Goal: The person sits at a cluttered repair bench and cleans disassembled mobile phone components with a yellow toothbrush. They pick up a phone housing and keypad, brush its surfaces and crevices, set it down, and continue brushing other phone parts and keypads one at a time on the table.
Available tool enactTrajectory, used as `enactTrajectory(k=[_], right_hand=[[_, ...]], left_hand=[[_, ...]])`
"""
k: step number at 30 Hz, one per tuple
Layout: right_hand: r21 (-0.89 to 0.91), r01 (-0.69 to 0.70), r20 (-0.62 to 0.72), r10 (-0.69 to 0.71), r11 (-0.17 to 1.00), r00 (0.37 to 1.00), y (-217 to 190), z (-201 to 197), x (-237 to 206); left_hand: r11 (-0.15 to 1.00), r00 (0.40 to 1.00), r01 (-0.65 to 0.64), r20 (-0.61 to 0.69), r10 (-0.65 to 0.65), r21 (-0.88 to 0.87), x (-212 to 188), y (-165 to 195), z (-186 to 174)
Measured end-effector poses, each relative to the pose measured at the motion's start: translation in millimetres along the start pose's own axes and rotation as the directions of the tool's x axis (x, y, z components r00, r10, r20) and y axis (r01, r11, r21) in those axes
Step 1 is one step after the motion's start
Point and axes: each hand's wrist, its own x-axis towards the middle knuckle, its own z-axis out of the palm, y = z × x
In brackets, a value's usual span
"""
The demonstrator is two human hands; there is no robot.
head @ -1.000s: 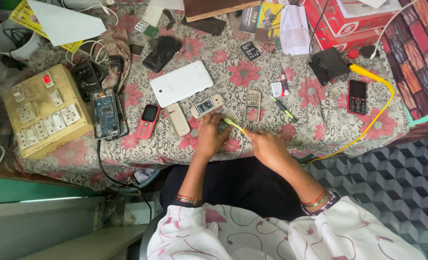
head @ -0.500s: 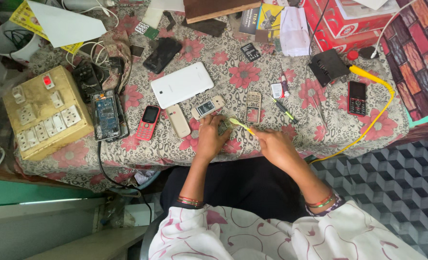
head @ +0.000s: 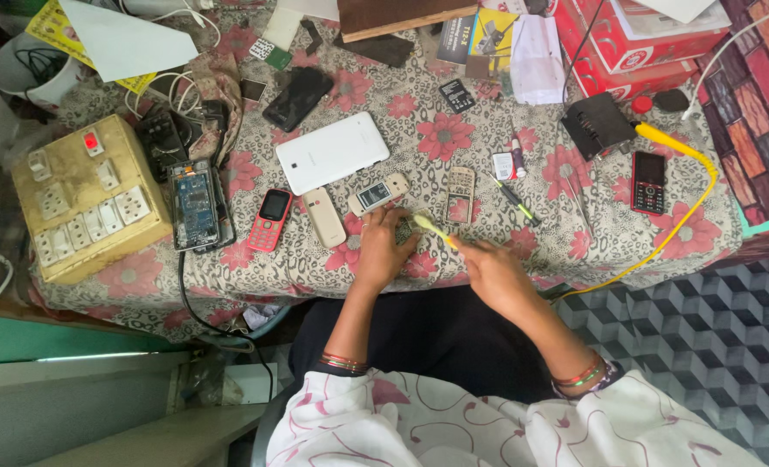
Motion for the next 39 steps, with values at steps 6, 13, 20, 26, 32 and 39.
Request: enactTrajectory(k=[6, 13, 20, 26, 32, 39], right_hand=[[0.08, 0.106, -0.055, -0.102, 0.991, 0.993, -1.4, 1.2, 0.7], [0.075, 0.045, 0.004, -0.045, 0.996, 0.999, -8.4, -7.1, -1.5], [0.086, 0.014, 0.029, -0.016, 0.996, 0.999, -10.7, -9.2, 6.1], [-0.009, -0.002, 0.097, 0.003, 1.0, 0.995, -11.3, -19.5, 3.4], [-0.066, -0.041, 0.093, 0.047, 0.997, 0.995, -14.7, -16.8, 10.6], [0.039, -0.004, 0.1, 0.0, 0.999, 0.995, -14.7, -22.3, 5.1]], left_hand=[[0.999, 0.999, -0.035, -0.027, 0.035, 0.02, -1.0, 0.6, 1.2], [1.0, 1.0, 0.01, 0.012, -0.01, 0.008, -1.8, 0.4, 0.7], [1.0, 1.0, 0.006, 0.007, -0.006, -0.002, -2.0, -1.2, 1.4], [1.0, 1.0, 0.002, 0.008, -0.002, -0.008, -3.7, -1.1, -1.1], [1.0, 1.0, 0.009, 0.015, -0.009, 0.009, -3.9, -0.9, -0.6], [1.0, 1.0, 0.016, 0.016, -0.016, 0.01, -4.7, -2.3, 0.3]])
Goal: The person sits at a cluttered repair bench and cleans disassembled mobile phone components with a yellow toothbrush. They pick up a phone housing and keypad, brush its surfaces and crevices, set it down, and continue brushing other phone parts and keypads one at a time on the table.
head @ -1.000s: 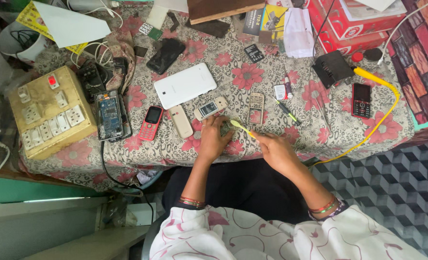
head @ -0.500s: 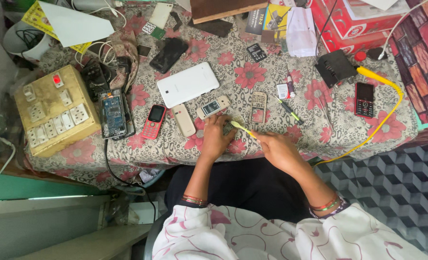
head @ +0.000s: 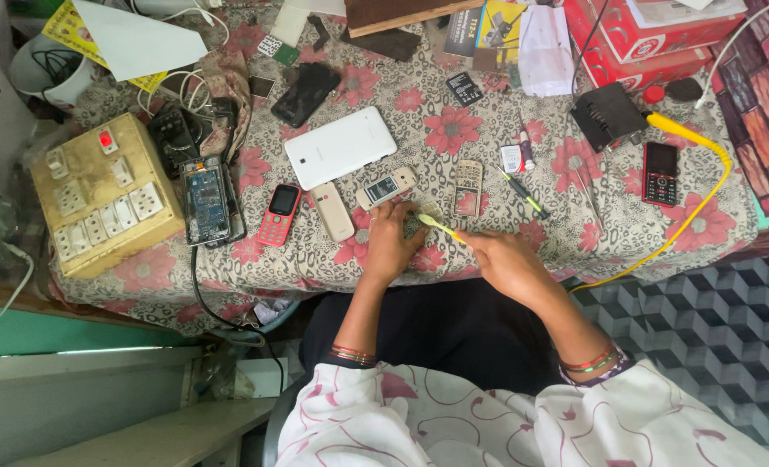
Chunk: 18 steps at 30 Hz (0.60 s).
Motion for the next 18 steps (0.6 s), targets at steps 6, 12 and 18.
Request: enactTrajectory(k=[6, 12, 18], right_hand=[[-0.035, -0.095, 0.027, 0.096, 0.995, 0.995, -6.8, -6.3, 6.0], [0.002, -0.053, 0.019, 0.053, 0.999, 0.998, -6.4, -1.4, 5.5], [0.008, 0.003, -0.01, -0.003, 1.0, 1.0, 0.1, -5.6, 1.9]], left_hand=[[0.999, 0.999, -0.032, -0.034, 0.033, 0.014, -1.0, -1.3, 0.6], [1.0, 1.0, -0.016, -0.01, 0.016, 0.006, -2.0, -0.3, -1.9], [1.0, 1.0, 0.012, 0.01, -0.012, 0.003, -1.7, 0.9, -3.1]])
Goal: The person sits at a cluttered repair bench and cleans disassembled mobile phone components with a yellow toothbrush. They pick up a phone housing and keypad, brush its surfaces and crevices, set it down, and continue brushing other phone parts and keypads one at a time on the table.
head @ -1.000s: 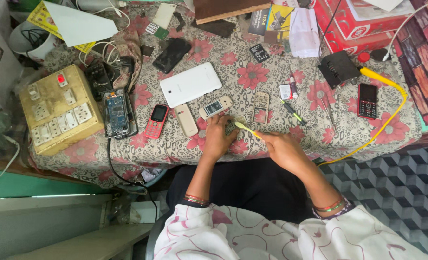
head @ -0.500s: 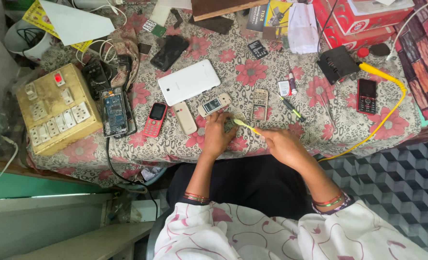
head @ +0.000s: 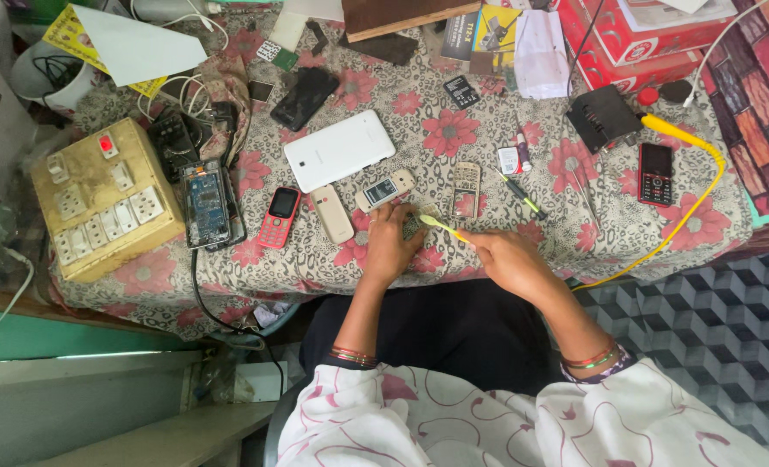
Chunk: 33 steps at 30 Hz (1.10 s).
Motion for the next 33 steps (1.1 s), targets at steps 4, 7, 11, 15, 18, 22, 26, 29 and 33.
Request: enactTrajectory(k=[4, 7, 11, 15, 18, 22, 26, 29, 33], right_hand=[[-0.025, -0.106, 0.037, 0.107, 0.994, 0.994, -7.3, 1.4, 5.6], [-0.052, -0.081, 0.063, 0.085, 0.995, 0.994, -11.0, 1.6, 6.9], [-0.027, 0.002, 0.01, -0.001, 1.0, 1.0, -8.2, -1.8, 1.5], [-0.055, -0.09, 0.065, 0.094, 0.994, 0.993, -5.4, -5.4, 2.0], [-0.076, -0.106, 0.062, 0.111, 0.991, 0.992, -8.5, -2.5, 6.6], [-0.075, -0.054, 0.054, 0.058, 0.996, 0.997, -11.2, 1.7, 6.3], [-0.007, 0.126, -0.042, -0.126, 0.992, 0.991, -8.0, -2.9, -0.3], [0.004, -0.235, 0.176, 0.231, 0.972, 0.957, -5.6, -10.8, -0.2], [0.08, -0.167, 0.037, 0.165, 0.983, 0.986, -2.7, -19.8, -3.0]], left_hand=[[1.0, 1.0, -0.01, -0.009, 0.01, 0.007, -0.9, 1.6, -0.5], [1.0, 1.0, -0.015, -0.015, 0.015, 0.003, -1.6, 2.3, -1.5], [1.0, 1.0, -0.021, -0.009, 0.021, 0.009, -1.5, 1.2, -1.3], [1.0, 1.0, -0.009, 0.002, 0.009, 0.004, -1.3, -0.6, -0.4], [1.0, 1.0, -0.026, -0.01, 0.026, 0.004, -1.9, -0.8, -0.8], [1.0, 1.0, -0.017, -0.01, 0.017, 0.003, -1.9, -0.6, -1.5], [1.0, 1.0, 0.003, 0.008, -0.003, 0.002, -2.3, -0.8, -1.9], [0.999, 0.998, -0.05, -0.033, 0.051, 0.013, -2.4, -0.3, -3.4], [0.985, 0.976, -0.166, -0.14, 0.169, 0.038, -8.7, 3.9, -6.0]])
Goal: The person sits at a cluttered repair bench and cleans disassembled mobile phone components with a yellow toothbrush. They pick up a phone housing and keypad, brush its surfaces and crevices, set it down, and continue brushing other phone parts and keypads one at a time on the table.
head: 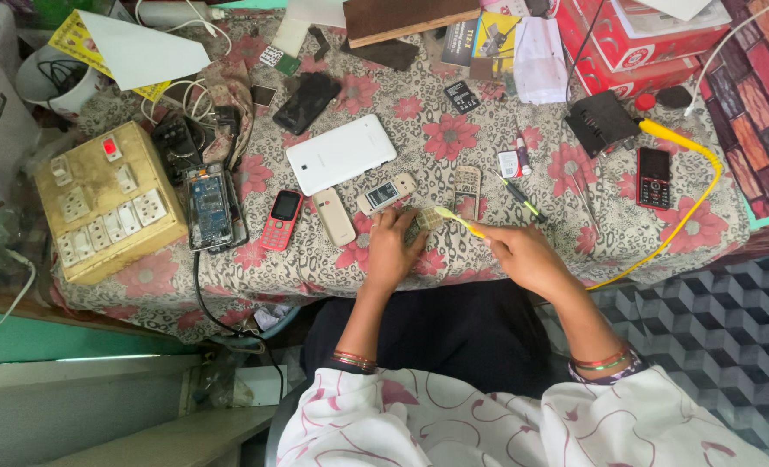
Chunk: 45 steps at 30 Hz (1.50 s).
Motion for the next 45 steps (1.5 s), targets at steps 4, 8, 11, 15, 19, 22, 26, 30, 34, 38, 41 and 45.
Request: enactTrajectory(k=[4, 8, 11, 15, 19, 22, 26, 30, 34, 38, 41, 45], right_hand=[[0.068, -0.098, 0.025, 0.096, 0.993, 0.995, 9.7, -5.6, -7.6], [0.204, 0.027, -0.077, -0.011, 0.979, 0.997, 17.1, -6.9, -13.3], [0.212, -0.033, -0.082, 0.052, 0.977, 0.995, 17.0, -6.8, -14.2], [0.18, 0.011, -0.095, 0.006, 0.984, 0.995, 13.8, -4.4, -13.8], [0.14, -0.016, -0.026, 0.02, 0.99, 0.999, 13.5, 1.1, -13.5], [0.197, 0.105, -0.064, -0.094, 0.975, 0.994, 13.4, 7.8, -12.5], [0.075, -0.058, 0.059, 0.053, 0.995, 0.997, 11.8, 15.4, -11.6], [0.013, 0.219, -0.061, -0.218, 0.976, 0.974, 2.6, 31.3, -11.0], [-0.159, 0.179, -0.091, -0.195, 0.971, 0.977, -7.4, 47.0, -7.5], [-0.225, 0.171, -0.121, -0.201, 0.959, 0.972, -12.6, 54.2, 4.5], [-0.238, 0.091, -0.106, -0.119, 0.967, 0.987, -16.1, 59.5, 6.1], [-0.249, 0.201, -0.172, -0.247, 0.947, 0.953, -20.5, 67.9, -8.0]], left_hand=[[1.0, 0.999, -0.013, -0.032, 0.013, -0.007, -5.2, 5.6, 0.2], [0.992, 0.991, 0.049, -0.116, -0.063, -0.118, -1.5, 3.8, 4.2], [0.928, 0.953, 0.265, -0.073, -0.293, -0.26, 1.5, -5.0, 3.2], [0.954, 0.969, 0.235, -0.031, -0.245, -0.185, 6.1, -16.9, 5.3], [0.988, 0.995, 0.1, -0.016, -0.103, -0.12, 5.1, -16.2, 10.9], [0.98, 0.989, 0.146, 0.01, -0.146, -0.138, 4.4, -11.8, 7.8], [0.99, 0.993, 0.1, 0.079, -0.092, -0.099, 5.2, -7.0, -3.3], [0.988, 0.985, 0.081, 0.161, -0.06, -0.131, 4.9, -8.9, -14.1], [0.988, 0.983, 0.101, 0.167, -0.08, -0.12, 3.8, -12.4, -13.8], [0.979, 0.975, 0.149, 0.183, -0.122, -0.141, 3.3, -16.0, -9.5], [0.973, 0.968, 0.181, 0.203, -0.15, -0.145, 4.1, -18.7, -7.4], [0.956, 0.961, 0.252, 0.157, -0.228, -0.151, 0.2, -19.1, -0.2]])
